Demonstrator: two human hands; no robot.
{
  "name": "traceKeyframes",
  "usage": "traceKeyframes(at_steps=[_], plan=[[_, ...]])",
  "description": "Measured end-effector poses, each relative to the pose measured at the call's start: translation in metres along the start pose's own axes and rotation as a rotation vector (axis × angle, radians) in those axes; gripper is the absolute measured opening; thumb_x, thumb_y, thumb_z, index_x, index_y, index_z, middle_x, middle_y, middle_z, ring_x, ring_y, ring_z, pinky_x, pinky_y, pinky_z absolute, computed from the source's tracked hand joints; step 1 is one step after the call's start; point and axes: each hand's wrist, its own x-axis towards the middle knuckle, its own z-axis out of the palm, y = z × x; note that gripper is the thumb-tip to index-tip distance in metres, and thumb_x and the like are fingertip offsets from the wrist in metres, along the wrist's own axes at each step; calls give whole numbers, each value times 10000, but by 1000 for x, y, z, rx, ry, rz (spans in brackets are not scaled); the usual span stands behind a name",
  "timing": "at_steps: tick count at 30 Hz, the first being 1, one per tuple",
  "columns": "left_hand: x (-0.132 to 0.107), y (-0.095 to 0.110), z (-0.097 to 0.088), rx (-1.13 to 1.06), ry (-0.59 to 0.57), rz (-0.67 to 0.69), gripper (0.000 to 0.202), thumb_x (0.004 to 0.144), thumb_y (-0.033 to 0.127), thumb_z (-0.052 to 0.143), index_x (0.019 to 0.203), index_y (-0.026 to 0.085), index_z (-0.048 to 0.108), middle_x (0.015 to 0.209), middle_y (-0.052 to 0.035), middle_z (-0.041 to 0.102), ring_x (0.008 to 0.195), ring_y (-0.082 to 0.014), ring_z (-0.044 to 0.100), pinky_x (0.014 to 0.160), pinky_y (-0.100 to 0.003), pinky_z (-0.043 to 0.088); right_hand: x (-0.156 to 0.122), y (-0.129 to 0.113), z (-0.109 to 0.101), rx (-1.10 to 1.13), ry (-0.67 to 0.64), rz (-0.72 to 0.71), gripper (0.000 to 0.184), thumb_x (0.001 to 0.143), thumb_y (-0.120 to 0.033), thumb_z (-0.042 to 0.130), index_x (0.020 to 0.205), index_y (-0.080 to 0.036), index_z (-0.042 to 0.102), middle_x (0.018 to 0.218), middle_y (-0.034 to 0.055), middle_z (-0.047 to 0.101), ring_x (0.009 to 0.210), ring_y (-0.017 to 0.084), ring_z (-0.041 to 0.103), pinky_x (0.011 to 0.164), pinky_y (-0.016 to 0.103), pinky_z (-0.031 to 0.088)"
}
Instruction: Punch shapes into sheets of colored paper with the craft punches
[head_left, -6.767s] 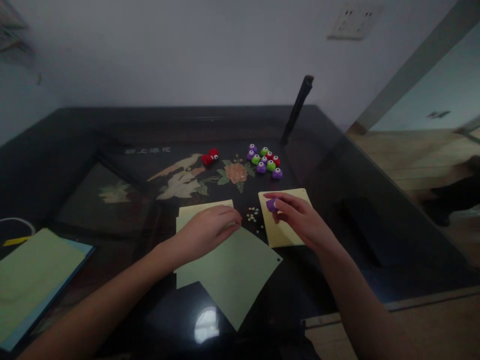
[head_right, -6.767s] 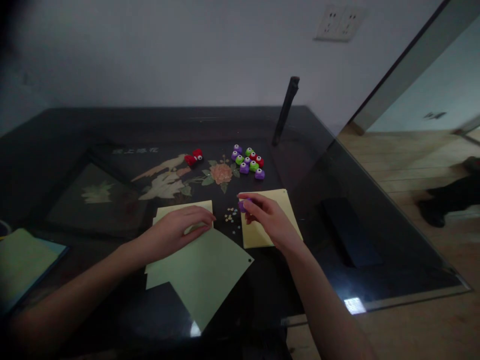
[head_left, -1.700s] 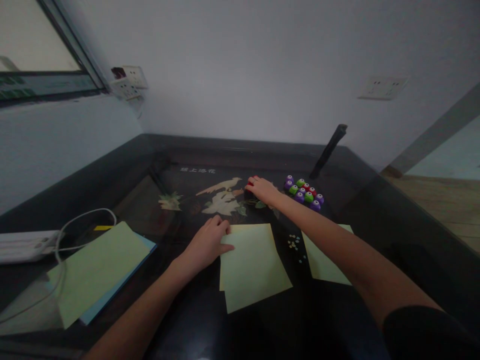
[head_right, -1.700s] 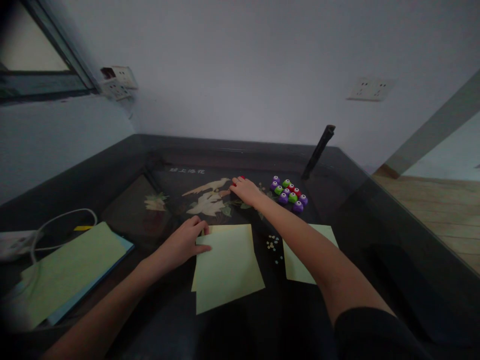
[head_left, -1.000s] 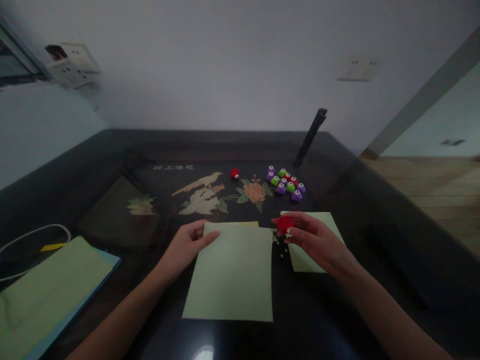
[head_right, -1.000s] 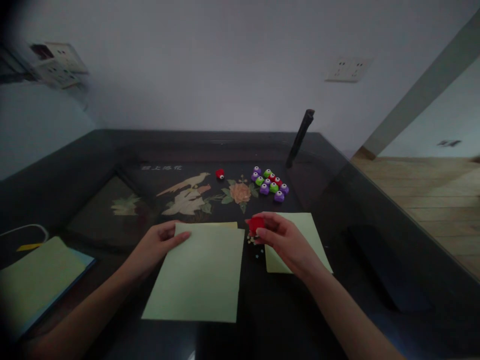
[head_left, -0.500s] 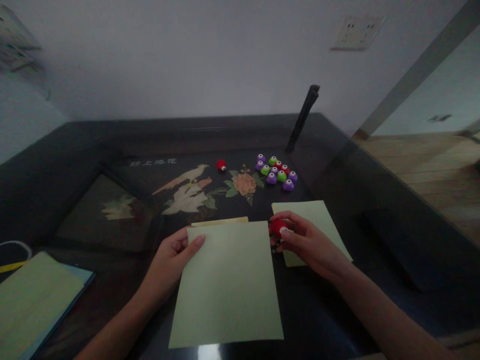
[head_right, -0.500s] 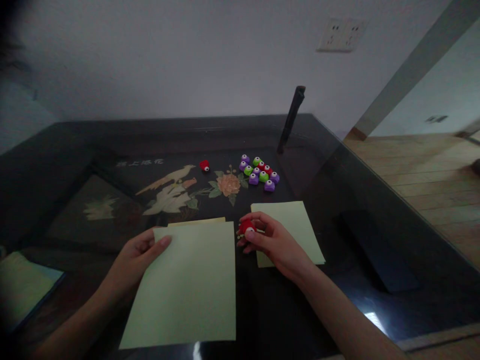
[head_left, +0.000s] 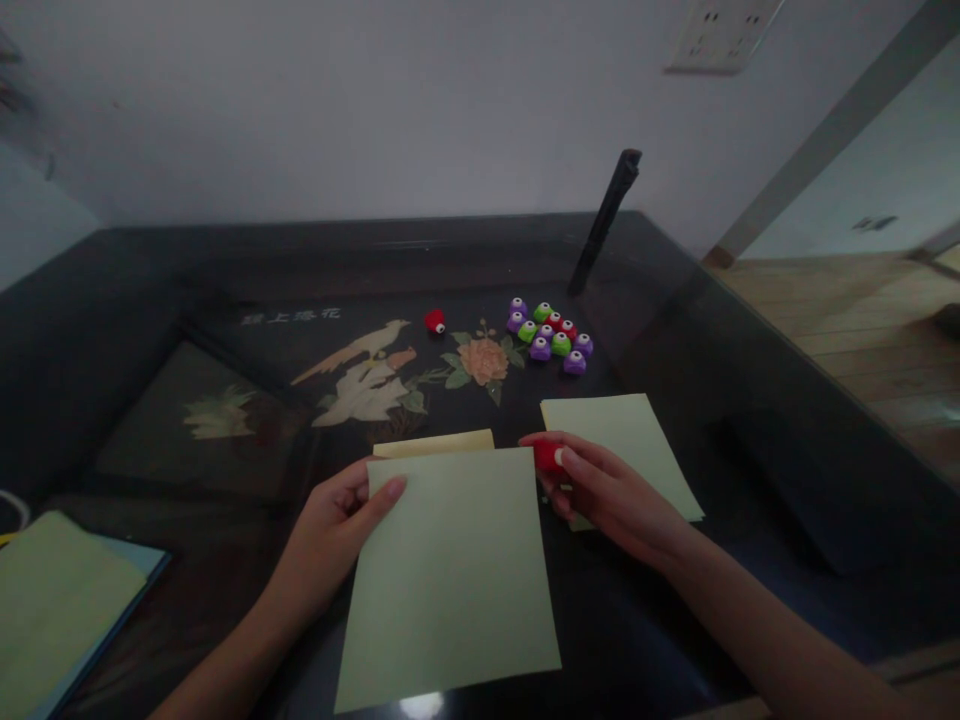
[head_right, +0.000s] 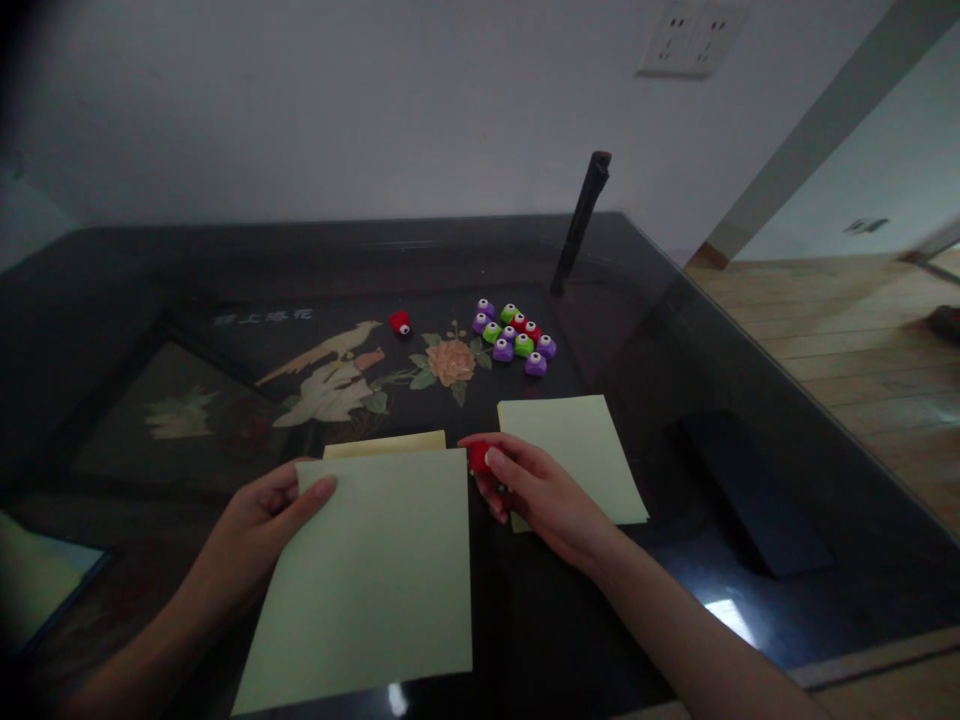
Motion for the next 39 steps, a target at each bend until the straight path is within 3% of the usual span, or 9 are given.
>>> traceKeyframes(at_steps=[5, 9, 17, 24, 39], plan=[[1, 0, 0, 15, 8, 15, 401, 682, 530, 755, 818, 177, 622, 588, 8, 661, 494, -149, 586, 427, -207, 463, 1, -1, 2, -8, 9, 3, 398, 744, -488, 733, 936, -155, 630, 702, -3, 567, 547, 73, 477, 513, 216, 358], [2, -2, 1, 14, 9, 26, 392, 680, 529, 759, 726, 180, 586, 555, 23, 631, 478, -142, 574, 415, -199, 449, 1, 2, 1, -18, 13, 2, 396, 747, -479, 731, 959, -166, 612, 703, -6, 570, 539, 78, 474, 499, 222, 353], [0, 1, 2, 24, -15, 23, 415, 683, 540, 749, 846, 178, 629, 613, 5, 671, 501, -156, 594, 439, -219, 466, 1, 2, 1, -92, -17, -34, 369, 765, -464, 715, 972, -183, 597, 696, -20, 543, 537, 70, 462, 496, 216, 334], [2, 0, 2, 13, 26, 40, 442, 685, 492, 757, 584, 192, 449, 478, 55, 552, 414, -106, 504, 377, -176, 385, -2, -2, 3, -160, -10, -69, 374, 771, -472, 702, 978, -182, 589, 692, -22, 533, 548, 80, 448, 522, 237, 344], [2, -5, -2, 11, -16, 53, 418, 733, 491, 731, 635, 195, 453, 534, 48, 607, 442, -110, 535, 418, -188, 436, -2, -2, 4, -166, -8, -81, 380, 757, -457, 719, 993, -193, 582, 705, -26, 539, 551, 78, 446, 506, 221, 352]])
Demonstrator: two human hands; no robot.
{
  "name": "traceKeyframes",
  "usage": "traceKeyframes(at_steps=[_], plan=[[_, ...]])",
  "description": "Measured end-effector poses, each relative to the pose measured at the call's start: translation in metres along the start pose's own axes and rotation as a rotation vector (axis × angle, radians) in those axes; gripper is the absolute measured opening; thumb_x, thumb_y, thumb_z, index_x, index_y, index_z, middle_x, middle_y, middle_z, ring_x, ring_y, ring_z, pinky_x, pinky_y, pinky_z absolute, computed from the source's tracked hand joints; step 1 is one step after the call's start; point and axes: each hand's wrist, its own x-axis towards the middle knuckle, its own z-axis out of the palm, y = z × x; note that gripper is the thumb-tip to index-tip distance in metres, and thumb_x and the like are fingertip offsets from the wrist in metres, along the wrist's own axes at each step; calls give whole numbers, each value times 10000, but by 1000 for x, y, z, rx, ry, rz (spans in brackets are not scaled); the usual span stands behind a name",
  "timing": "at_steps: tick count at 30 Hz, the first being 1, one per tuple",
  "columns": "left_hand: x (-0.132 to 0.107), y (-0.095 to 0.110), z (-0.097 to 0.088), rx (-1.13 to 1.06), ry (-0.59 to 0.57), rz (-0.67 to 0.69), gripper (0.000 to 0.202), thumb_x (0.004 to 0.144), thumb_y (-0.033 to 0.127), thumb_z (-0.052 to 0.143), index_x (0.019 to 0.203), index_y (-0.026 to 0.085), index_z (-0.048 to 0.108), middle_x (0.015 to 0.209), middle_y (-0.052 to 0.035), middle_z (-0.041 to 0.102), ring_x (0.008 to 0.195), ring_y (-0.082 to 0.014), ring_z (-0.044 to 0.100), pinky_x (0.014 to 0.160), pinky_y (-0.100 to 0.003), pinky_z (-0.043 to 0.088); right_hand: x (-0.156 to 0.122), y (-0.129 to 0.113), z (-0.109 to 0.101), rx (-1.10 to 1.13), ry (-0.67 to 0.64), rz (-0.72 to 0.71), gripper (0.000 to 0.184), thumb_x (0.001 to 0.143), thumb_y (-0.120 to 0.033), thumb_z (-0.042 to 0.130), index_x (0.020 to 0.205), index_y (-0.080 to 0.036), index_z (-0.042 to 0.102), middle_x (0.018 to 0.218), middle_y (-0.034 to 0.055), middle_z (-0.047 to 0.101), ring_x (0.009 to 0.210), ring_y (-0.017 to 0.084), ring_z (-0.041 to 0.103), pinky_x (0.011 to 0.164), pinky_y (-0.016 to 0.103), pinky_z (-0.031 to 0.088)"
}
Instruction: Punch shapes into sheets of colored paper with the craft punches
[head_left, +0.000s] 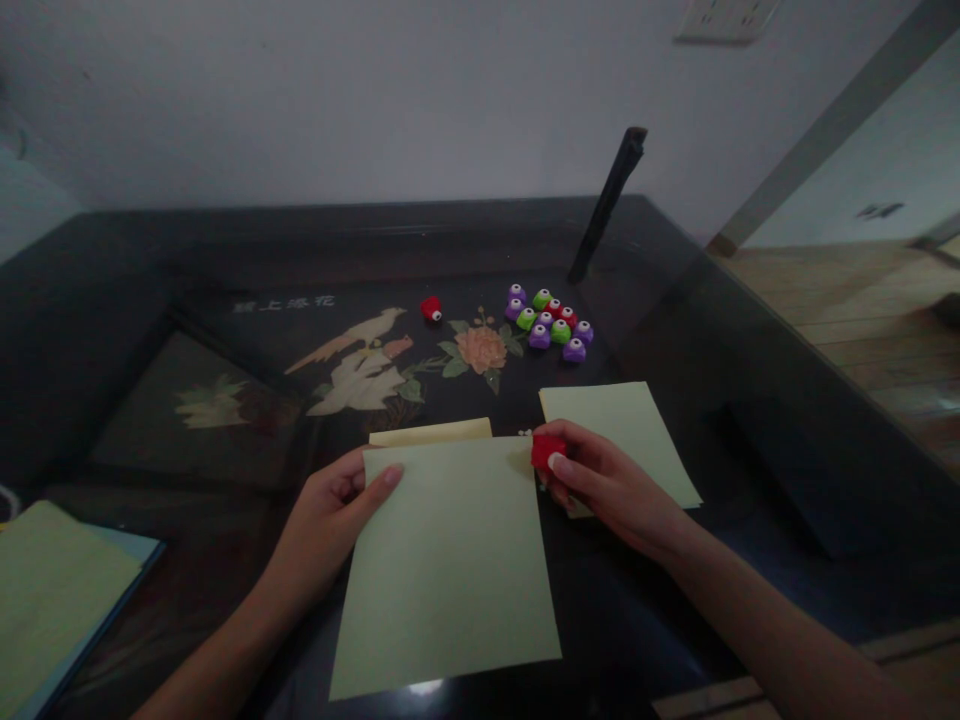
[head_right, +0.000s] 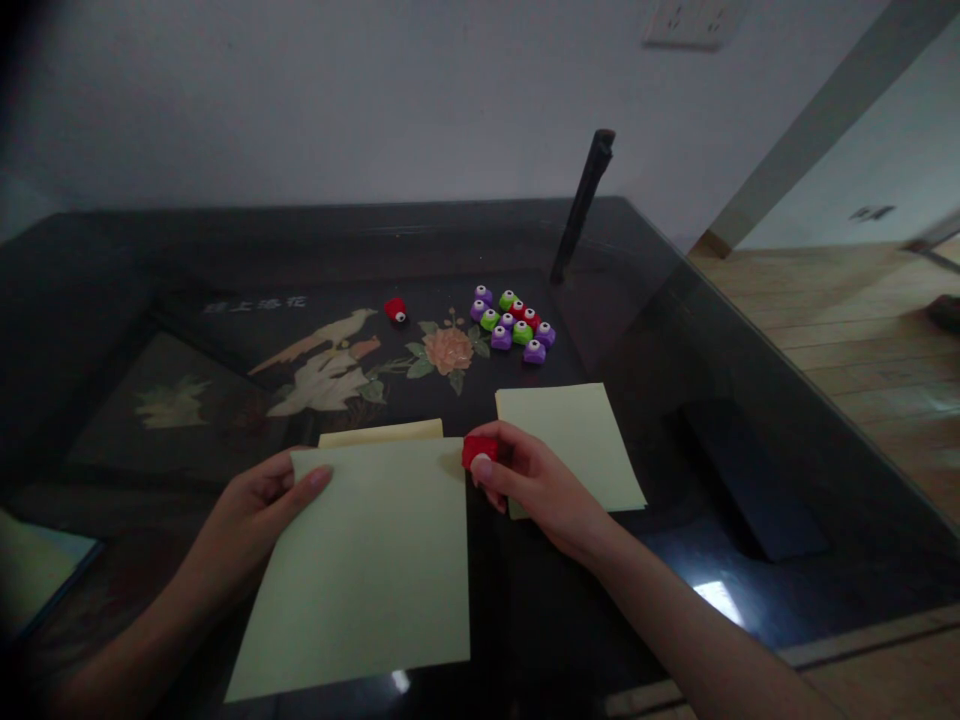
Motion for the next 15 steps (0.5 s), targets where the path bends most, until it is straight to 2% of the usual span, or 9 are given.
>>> traceKeyframes(at_steps=[3, 9, 15], plan=[[-1, 1, 0, 3, 3, -5, 399, 731, 491, 731, 660, 195, 474, 559, 41, 625, 454, -116, 548, 421, -191, 439, 0, 0, 0, -15, 9, 2, 379, 757, -450, 721, 996, -190, 581, 704, -27, 537, 555, 78, 449, 509, 220, 357], [0, 3, 1, 19, 46, -7, 427, 700, 471, 745, 590, 197, 437, 483, 54, 559, 409, -106, 502, 388, -185, 398, 0, 1, -1, -46, -4, -19, 336, 781, -421, 703, 1002, -196, 589, 725, -21, 549, 567, 82, 456, 517, 225, 359], [1, -1, 0, 33, 29, -27, 358, 690, 503, 740, 709, 183, 581, 550, 17, 626, 446, -140, 557, 407, -210, 429, 0, 0, 1, -68, -4, -18, 331, 785, -446, 688, 987, -199, 598, 721, -20, 545, 563, 86, 445, 515, 233, 354]])
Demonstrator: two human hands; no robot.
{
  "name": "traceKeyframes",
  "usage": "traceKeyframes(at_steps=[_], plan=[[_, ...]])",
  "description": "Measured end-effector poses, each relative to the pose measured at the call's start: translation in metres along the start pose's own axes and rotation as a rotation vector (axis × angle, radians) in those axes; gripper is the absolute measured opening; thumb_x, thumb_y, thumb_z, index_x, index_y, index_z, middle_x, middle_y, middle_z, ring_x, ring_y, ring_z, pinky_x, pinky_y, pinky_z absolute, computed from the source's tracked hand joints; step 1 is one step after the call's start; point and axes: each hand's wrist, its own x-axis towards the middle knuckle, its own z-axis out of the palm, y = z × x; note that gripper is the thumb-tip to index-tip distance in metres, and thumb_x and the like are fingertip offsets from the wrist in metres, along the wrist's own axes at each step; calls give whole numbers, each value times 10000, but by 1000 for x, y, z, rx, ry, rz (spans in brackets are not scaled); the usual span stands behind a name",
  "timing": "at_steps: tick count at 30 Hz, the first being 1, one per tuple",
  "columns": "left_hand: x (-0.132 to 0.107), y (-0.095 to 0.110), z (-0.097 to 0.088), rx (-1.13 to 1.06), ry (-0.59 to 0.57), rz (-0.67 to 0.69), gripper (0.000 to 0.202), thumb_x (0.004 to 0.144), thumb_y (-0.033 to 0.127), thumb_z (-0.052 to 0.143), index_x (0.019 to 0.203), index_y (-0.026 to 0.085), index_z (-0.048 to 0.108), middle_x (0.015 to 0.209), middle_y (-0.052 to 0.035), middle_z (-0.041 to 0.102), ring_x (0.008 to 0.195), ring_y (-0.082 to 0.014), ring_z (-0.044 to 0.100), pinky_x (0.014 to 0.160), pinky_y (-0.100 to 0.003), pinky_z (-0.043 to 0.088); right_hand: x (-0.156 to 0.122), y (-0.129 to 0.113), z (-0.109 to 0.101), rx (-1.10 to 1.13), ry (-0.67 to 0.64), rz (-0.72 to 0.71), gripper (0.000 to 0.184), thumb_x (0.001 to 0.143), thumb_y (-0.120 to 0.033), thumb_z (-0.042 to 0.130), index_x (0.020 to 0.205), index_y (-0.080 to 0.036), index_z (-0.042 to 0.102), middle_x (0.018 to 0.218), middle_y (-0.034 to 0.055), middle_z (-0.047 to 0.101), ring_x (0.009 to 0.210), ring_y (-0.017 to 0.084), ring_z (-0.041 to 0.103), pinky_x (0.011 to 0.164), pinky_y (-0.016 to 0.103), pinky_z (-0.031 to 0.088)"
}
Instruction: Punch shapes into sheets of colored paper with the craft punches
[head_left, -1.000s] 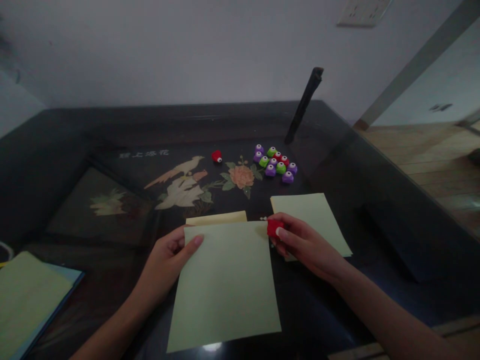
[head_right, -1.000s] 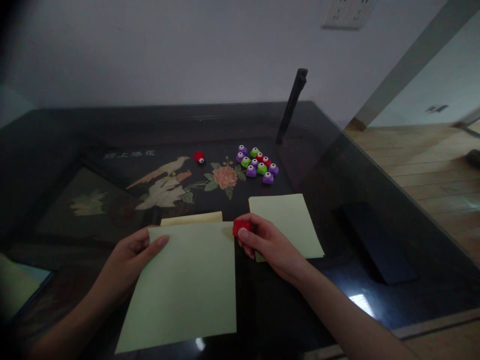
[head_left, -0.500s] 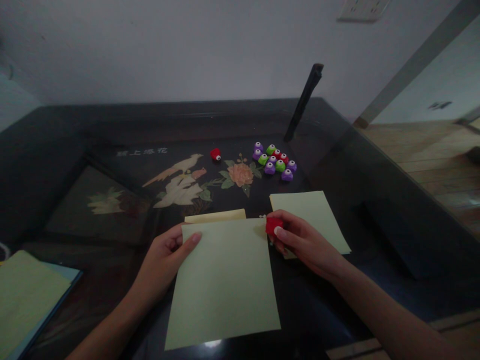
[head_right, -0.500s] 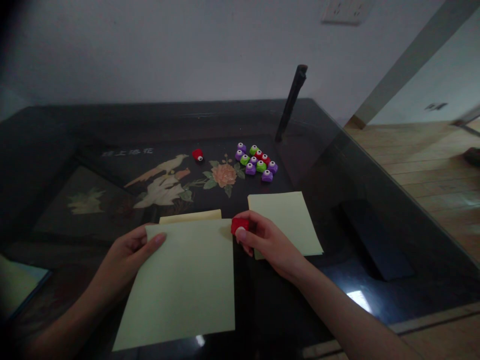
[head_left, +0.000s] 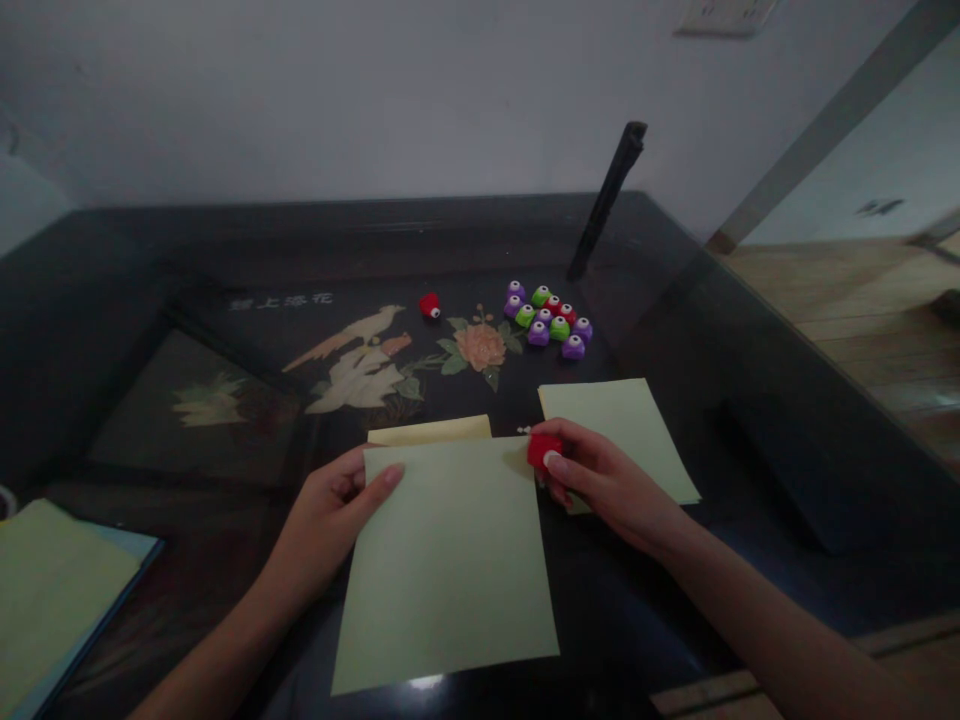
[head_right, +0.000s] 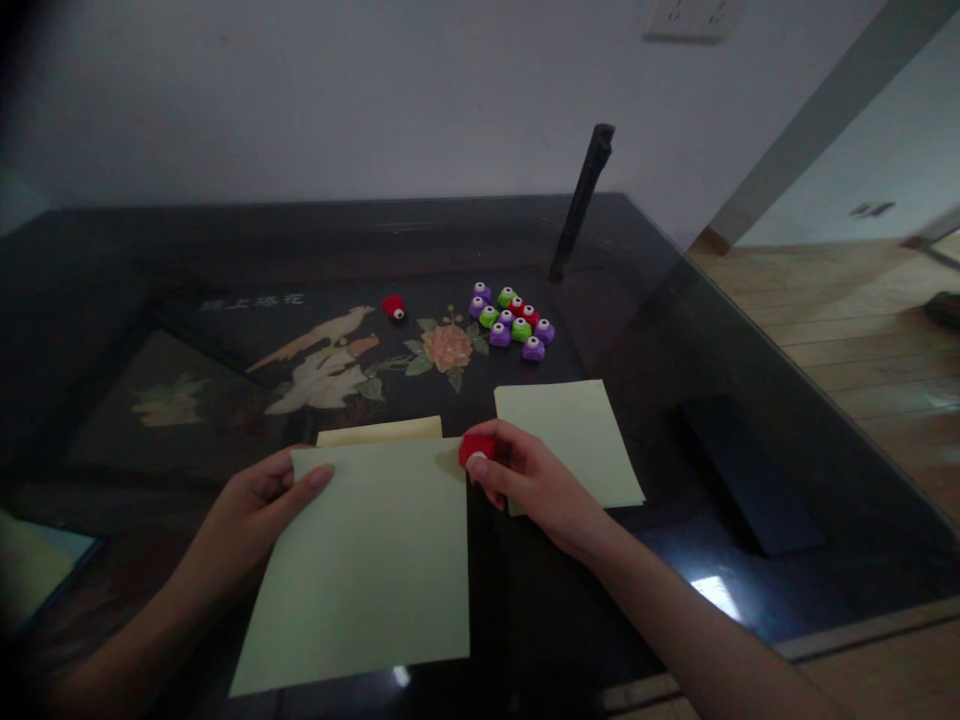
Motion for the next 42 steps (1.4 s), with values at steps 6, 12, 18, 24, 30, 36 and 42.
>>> traceKeyframes(at_steps=[6, 12, 18, 24, 30, 36, 42], plan=[[0, 0, 1, -3, -26, 8, 341, 698, 489, 742, 726, 182, 599, 564, 10, 640, 455, -140, 560, 415, -212, 442, 2, 2, -1, -35, -17, 7, 332, 800, -459, 672, 993, -196, 606, 713, -26, 517, 556, 80, 440, 510, 230, 346], [1, -2, 1, 70, -58, 35, 353, 722, 513, 723, 742, 174, 625, 558, 10, 624, 457, -133, 550, 414, -203, 419, 2, 2, -2, -93, -28, 22, 334, 811, -473, 654, 995, -199, 600, 684, -34, 489, 545, 81, 421, 497, 230, 316], [0, -1, 2, 117, -32, 12, 392, 699, 541, 718, 775, 166, 633, 589, -14, 647, 487, -162, 574, 414, -219, 422, 1, 2, 1, -125, -25, 25, 353, 806, -490, 645, 987, -191, 599, 736, -16, 503, 580, 89, 439, 515, 237, 332], [-2, 4, 5, 134, -71, 17, 333, 740, 498, 676, 778, 172, 618, 596, 6, 630, 489, -139, 551, 428, -211, 422, 2, 1, 4, -117, -27, 13, 310, 809, -459, 641, 959, -191, 595, 763, -10, 514, 628, 103, 457, 556, 242, 376], [-2, 2, 4, 144, -78, 27, 334, 760, 500, 658, 793, 170, 618, 606, 3, 629, 497, -142, 557, 439, -217, 425, 2, -1, 5, -88, -14, 16, 283, 797, -435, 653, 943, -200, 600, 748, -16, 530, 638, 110, 482, 596, 256, 410], [0, -1, 3, 191, -75, 70, 325, 779, 496, 632, 792, 172, 614, 592, 10, 610, 490, -138, 547, 433, -213, 406, 3, 4, 4, -32, 0, 11, 283, 778, -413, 683, 953, -194, 640, 756, -10, 566, 646, 110, 497, 596, 253, 405], [-2, 2, 4, 256, -21, 61, 354, 748, 514, 634, 679, 175, 558, 558, 7, 591, 477, -145, 542, 418, -218, 385, 4, 7, 4, -23, 25, 4, 258, 770, -393, 699, 933, -196, 664, 769, -7, 586, 659, 110, 506, 608, 252, 411]])
